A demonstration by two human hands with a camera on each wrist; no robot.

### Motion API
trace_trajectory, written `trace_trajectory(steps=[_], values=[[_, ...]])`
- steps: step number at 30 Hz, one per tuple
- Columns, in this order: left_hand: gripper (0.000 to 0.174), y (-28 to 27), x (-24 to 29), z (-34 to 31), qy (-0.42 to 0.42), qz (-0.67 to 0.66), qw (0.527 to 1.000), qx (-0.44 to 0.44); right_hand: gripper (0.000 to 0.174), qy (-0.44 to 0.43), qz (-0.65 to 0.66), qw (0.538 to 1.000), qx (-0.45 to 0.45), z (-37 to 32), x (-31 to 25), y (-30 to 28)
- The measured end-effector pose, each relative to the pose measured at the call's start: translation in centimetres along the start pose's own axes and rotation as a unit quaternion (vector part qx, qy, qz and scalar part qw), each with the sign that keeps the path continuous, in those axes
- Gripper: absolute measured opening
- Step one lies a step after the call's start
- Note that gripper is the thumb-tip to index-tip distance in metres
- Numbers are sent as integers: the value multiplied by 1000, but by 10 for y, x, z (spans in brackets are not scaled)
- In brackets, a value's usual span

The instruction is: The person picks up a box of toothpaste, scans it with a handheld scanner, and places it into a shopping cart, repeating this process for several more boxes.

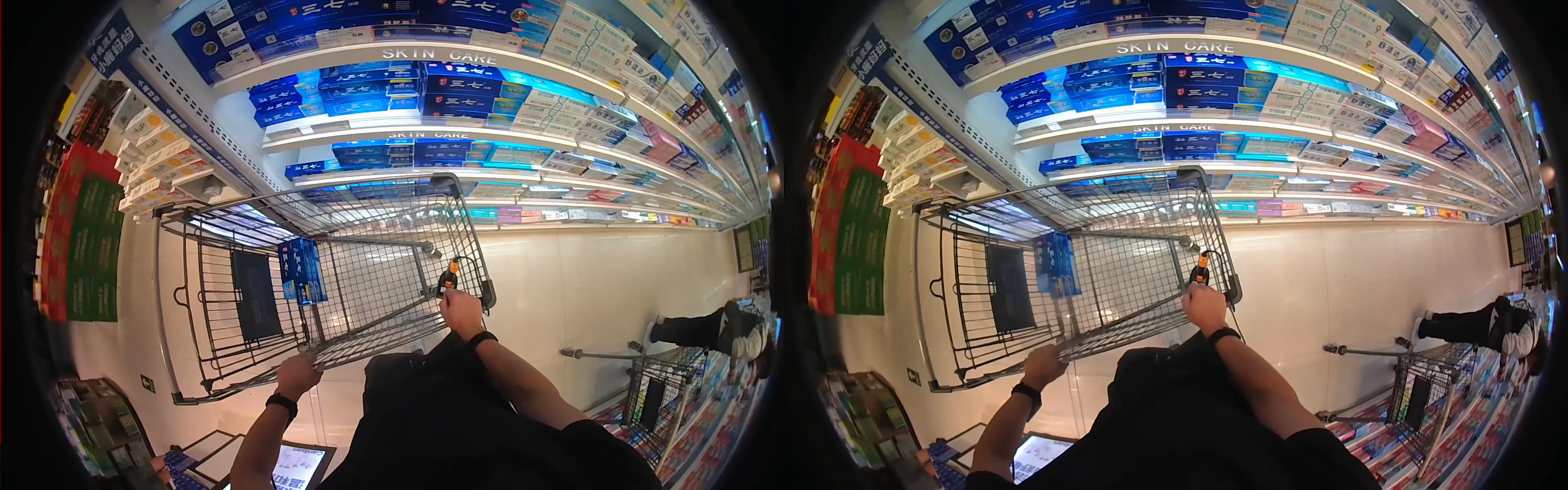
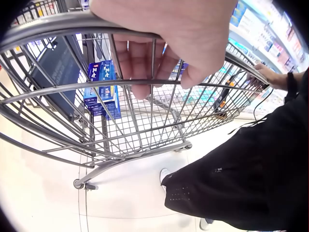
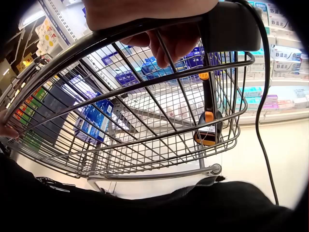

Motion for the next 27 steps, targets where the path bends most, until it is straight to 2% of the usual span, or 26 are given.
trace_trajectory(steps=[13, 16, 19, 21, 25, 27], values=[[29, -2, 4, -6, -11, 1, 1000, -8, 15, -30, 8, 998, 63, -3, 0, -4], [33, -4, 6, -8, -3, 5, 1000, -18, 14, -17, 3, 998, 56, -4, 2, -3], [35, -3, 5, -9, -34, -8, 999, -40, 21, -35, 9, 998, 52, -2, 8, 6], [30, 4, -2, -6, -28, -4, 999, -32, 21, -5, 14, 999, 36, -1, 9, 6], [29, 0, -1, -13, -59, -17, 997, -41, 13, -39, 20, 996, 83, -3, 5, 2], [28, 7, -5, -9, -58, -16, 998, -26, 13, -18, -3, 999, 48, -2, 6, 4]])
Point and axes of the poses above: each hand's wrist, its own z-axis towards the middle knuckle, its own y-axis out of the palm, x = y × z, the point moved 6 cm from there along z, towards the middle knuckle, and after that the axes turned 6 degrees about -z, right-handed, at the moved point
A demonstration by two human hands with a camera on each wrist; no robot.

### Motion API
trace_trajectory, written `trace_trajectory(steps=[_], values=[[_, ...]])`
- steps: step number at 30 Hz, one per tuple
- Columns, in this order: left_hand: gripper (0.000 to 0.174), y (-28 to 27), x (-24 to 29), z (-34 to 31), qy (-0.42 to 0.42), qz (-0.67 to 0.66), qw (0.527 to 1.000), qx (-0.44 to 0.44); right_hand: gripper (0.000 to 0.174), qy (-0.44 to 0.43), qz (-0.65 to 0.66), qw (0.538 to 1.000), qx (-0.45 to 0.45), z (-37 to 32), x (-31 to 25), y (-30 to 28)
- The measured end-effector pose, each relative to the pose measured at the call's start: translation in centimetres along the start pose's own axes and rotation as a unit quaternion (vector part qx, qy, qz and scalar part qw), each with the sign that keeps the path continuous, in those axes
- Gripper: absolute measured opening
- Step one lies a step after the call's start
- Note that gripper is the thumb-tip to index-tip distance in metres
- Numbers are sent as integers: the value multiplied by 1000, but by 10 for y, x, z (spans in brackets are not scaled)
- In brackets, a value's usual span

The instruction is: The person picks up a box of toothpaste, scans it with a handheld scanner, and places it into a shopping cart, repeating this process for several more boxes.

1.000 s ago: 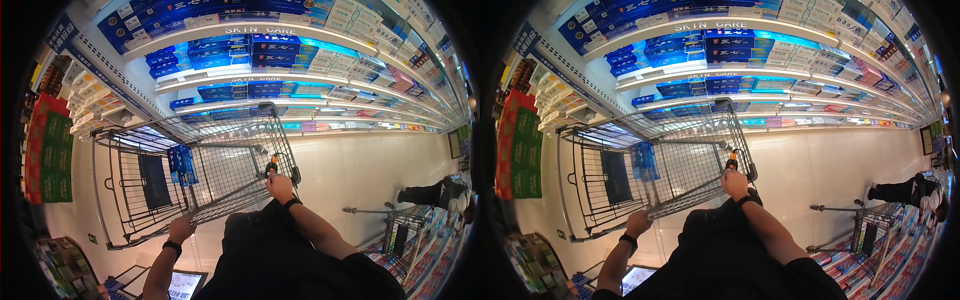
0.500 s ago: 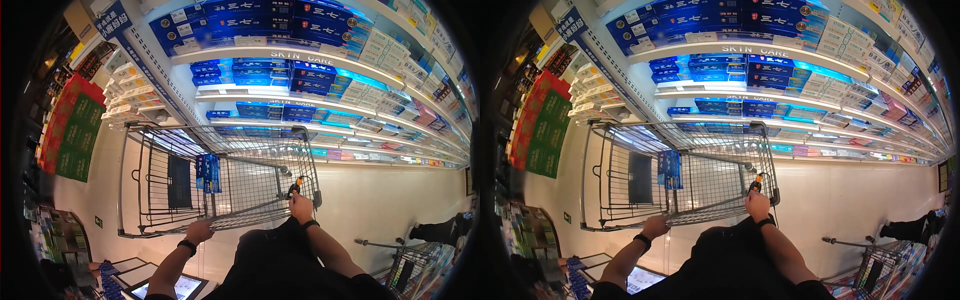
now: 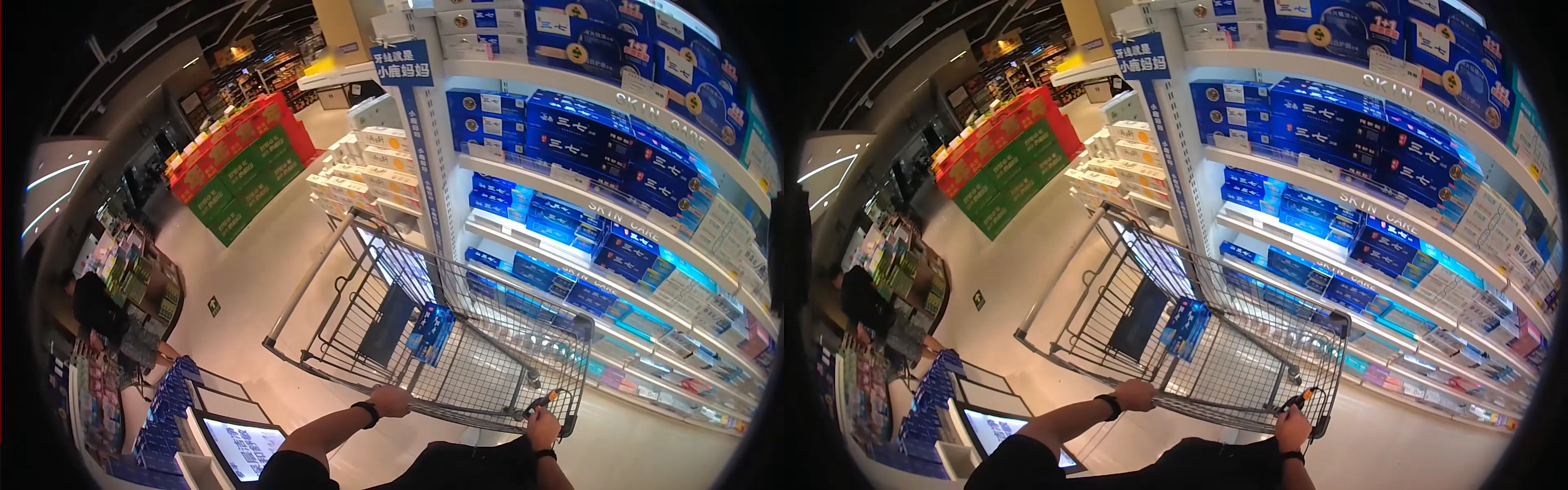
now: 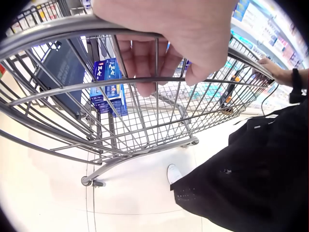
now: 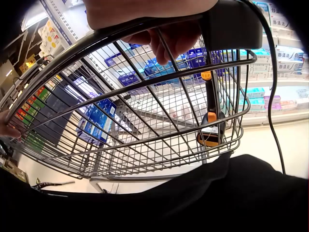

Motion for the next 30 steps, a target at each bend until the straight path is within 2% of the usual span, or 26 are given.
trace_trajectory(steps=[5, 8, 11, 14, 16, 20, 24, 27, 30], values=[[28, 1, 4, 1, 24, 8, 1000, -2, 14, -9, 7, 1000, -1, 0, 0, -2], [32, -9, 12, -5, -12, 6, 999, -52, 14, -11, 16, 1000, 6, 2, 3, 2], [31, -13, 17, -8, -6, 11, 999, -42, 14, -1, 15, 1000, 0, 0, 3, -2], [28, 8, 6, 5, 20, 50, 997, -47, 18, -9, 1, 1000, 8, -1, 6, 0], [27, 9, 6, 3, -4, 39, 999, -35, 15, -23, 44, 998, 41, -3, 4, -6], [27, 9, 9, 7, 18, 67, 996, -59, 16, -37, 35, 996, 69, -3, 7, -2], [32, -8, 20, -6, 18, 55, 997, -45, 15, -18, 55, 997, 49, -5, 6, -2], [33, -4, 18, -1, 19, 60, 997, -54, 14, -34, 31, 999, 27, -3, 4, -5], [33, -2, 17, -2, 15, 52, 997, -56, 13, -27, 51, 997, 60, -2, 6, -4]])
Point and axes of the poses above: each hand's wrist, its own z-axis towards the middle knuckle, its own y-axis out of the palm, x = y × z, the point moved 6 cm from there along z, towards the middle knuckle, and after that the axes turned 6 degrees about -z, right-handed, at the moved point
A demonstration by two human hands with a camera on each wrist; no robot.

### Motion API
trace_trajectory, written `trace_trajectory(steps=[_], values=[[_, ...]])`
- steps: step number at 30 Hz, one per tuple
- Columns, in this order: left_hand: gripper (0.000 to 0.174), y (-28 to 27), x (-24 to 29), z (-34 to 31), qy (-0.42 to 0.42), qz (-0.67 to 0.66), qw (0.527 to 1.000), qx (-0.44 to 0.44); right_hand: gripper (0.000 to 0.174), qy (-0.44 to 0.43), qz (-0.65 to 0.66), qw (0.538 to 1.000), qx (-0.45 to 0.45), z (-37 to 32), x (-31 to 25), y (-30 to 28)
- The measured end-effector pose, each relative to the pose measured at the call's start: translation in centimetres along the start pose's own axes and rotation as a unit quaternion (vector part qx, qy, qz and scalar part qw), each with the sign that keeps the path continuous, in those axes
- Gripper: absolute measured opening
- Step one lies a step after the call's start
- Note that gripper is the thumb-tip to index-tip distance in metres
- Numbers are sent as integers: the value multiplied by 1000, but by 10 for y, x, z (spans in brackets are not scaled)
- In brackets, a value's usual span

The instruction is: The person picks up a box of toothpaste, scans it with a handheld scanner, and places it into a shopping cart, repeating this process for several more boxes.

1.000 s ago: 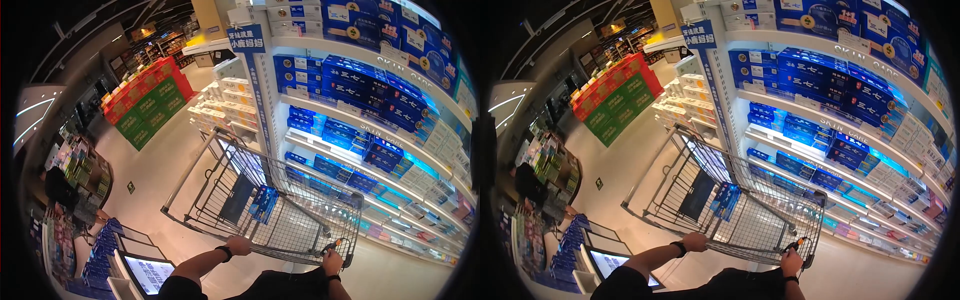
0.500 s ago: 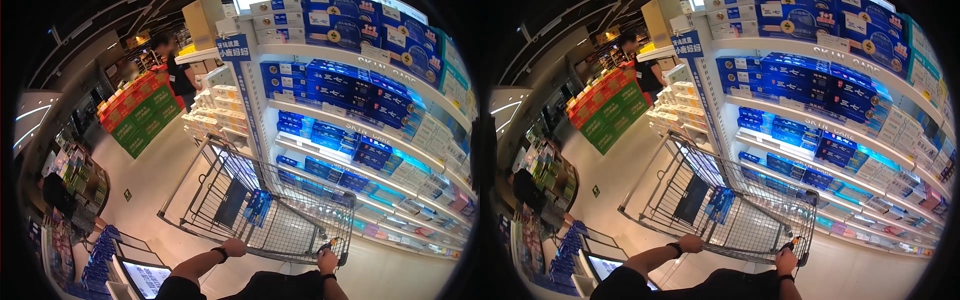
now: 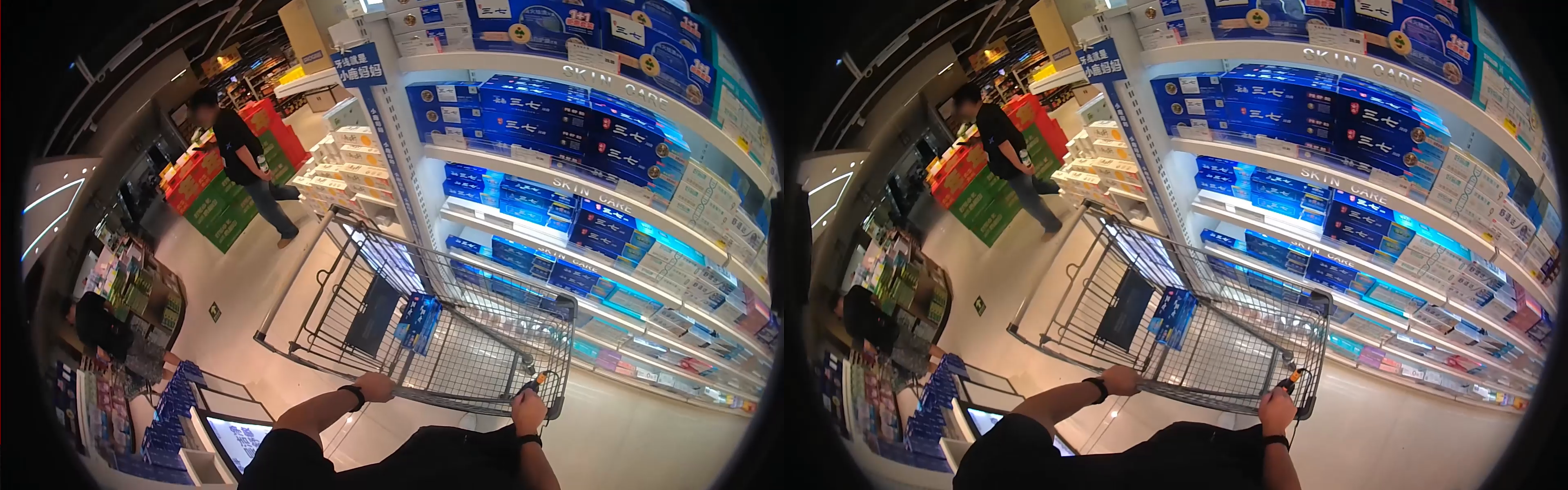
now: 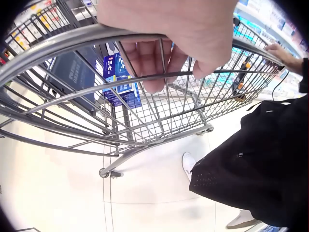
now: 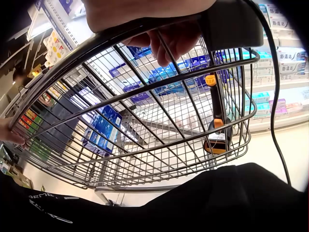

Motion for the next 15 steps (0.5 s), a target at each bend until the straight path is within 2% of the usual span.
trace_trajectory(steps=[8, 12, 15], values=[[32, 12, -11, 7, -28, -8, 1000, 8, 11, -11, -1, 999, -50, 2, -4, 0], [33, -10, 3, -6, -40, -26, 999, 22, 13, -21, -14, 999, -36, 2, -7, -5], [34, -4, -1, -7, -35, -47, 997, 40, 14, -20, -14, 995, -93, 1, -4, 1]])
Point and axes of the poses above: each hand's wrist, its own z-axis towards the middle knuckle, its own y-axis out of the palm, x = y × z, the point moved 6 cm from there along z, towards the middle knuckle, and after that the axes turned 6 degrees about -z, right-handed, at the moved point
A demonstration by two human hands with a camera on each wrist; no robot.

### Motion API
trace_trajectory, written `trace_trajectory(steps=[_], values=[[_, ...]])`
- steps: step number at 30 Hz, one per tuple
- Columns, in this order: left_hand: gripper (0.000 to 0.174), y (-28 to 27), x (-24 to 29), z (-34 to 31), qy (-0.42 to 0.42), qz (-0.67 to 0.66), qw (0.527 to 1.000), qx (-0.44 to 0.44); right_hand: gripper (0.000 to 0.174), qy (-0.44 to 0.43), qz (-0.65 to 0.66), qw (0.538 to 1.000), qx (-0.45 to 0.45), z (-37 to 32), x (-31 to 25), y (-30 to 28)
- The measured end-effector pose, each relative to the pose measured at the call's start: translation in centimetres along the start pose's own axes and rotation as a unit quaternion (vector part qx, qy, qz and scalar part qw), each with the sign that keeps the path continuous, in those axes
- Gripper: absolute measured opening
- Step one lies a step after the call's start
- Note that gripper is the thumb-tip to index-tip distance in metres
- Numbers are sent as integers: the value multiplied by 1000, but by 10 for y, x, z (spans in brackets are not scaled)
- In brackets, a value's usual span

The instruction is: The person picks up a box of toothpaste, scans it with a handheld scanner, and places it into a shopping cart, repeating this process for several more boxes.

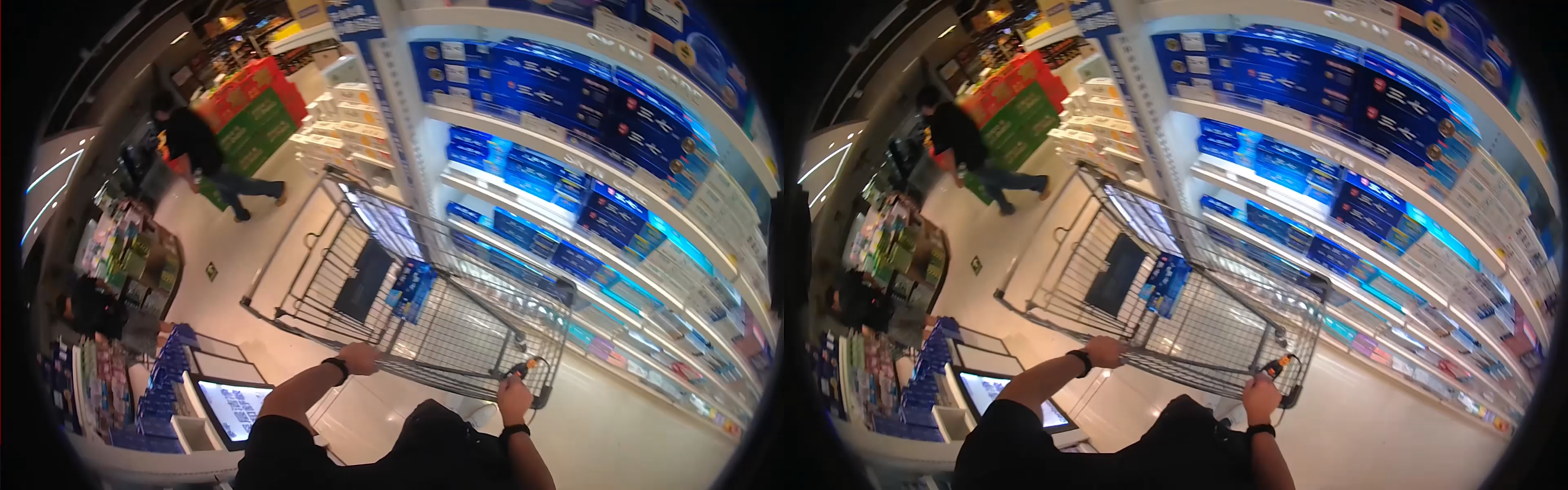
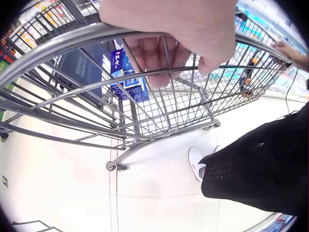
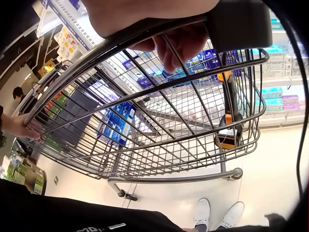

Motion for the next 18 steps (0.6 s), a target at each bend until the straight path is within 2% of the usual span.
trace_trajectory(steps=[1, 2, 3, 6, 9, 11, 14, 18], values=[[36, -4, 3, 2, 12, 1, 1000, 7, 17, -29, -13, 999, 10, 0, 0, -1], [39, -5, 7, 3, 16, 18, 1000, -14, 20, -15, -23, 999, -24, 1, 4, 4], [42, -10, 12, 3, 6, 34, 999, -29, 22, -13, -18, 998, -56, 2, 4, 4], [45, 8, -6, 11, -27, 82, 993, -81, 24, -27, -13, 998, -60, 3, -4, 1], [40, -5, 5, 4, -11, 47, 999, -18, 26, -52, 2, 995, -82, 3, 2, 8], [32, 12, -12, 11, -38, 32, 999, -15, 27, -48, -41, 990, -126, 6, 2, 14], [32, 10, -8, 8, -45, 26, 999, -7, 31, -106, -33, 984, -137, 10, 5, 26], [32, 11, -10, 8, -27, 13, 999, 22, 33, -121, -22, 979, -163, 11, 2, 24]])
Point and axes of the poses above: each hand's wrist, its own z-axis towards the middle knuckle, its own y-axis out of the palm, x = y × z, the point moved 6 cm from there along z, towards the middle knuckle, and after that the axes turned 6 degrees about -z, right-handed, at the moved point
